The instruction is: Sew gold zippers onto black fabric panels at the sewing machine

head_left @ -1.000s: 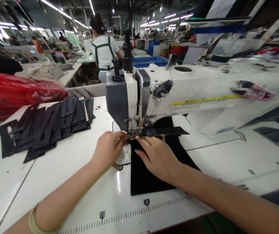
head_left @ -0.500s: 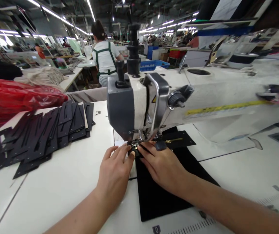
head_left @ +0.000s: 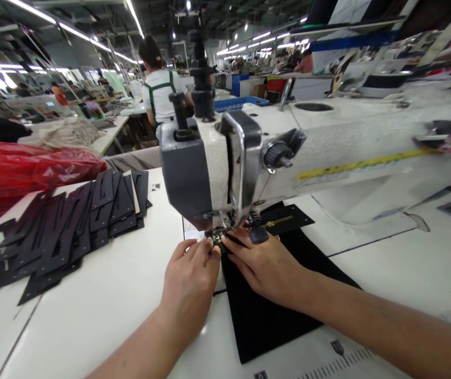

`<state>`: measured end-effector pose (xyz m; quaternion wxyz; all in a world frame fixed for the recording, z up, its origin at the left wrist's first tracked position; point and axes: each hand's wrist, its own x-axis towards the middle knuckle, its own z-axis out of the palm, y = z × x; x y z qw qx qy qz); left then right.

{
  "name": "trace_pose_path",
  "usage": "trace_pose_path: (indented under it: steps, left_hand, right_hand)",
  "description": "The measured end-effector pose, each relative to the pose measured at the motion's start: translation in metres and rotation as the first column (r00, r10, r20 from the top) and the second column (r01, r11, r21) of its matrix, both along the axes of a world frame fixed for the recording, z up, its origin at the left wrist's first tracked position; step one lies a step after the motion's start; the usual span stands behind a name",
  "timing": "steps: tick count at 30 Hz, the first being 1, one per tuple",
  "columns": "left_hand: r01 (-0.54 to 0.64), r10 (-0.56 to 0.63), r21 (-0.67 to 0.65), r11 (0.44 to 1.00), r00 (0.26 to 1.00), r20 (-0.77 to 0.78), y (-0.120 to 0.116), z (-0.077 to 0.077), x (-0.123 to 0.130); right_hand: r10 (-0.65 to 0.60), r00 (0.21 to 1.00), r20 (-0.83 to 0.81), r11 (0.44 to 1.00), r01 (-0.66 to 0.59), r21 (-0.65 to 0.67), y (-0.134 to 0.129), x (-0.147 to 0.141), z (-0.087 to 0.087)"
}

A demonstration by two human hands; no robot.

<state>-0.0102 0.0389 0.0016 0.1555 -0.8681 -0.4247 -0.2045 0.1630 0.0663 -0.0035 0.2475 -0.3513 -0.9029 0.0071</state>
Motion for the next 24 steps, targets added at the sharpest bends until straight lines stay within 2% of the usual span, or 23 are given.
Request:
trace_pose_path:
  steps: [13,24]
  left_hand:
    - [-0.001,-0.001,0.020,1.000,0.997,0.077,0.015,-0.007,-0.006]
    - [0.001,-0.009,0.066,0.998,0.994,0.110,0.016,-0.013,-0.009]
  right_hand:
    - [-0.028,0.999,-0.046,0.999,0.030,0.043,0.008,-0.005,0.000]
    - [-0.009,0.986,-0.167,1.000,0.009,0.000,0.008,-0.008,-0.003]
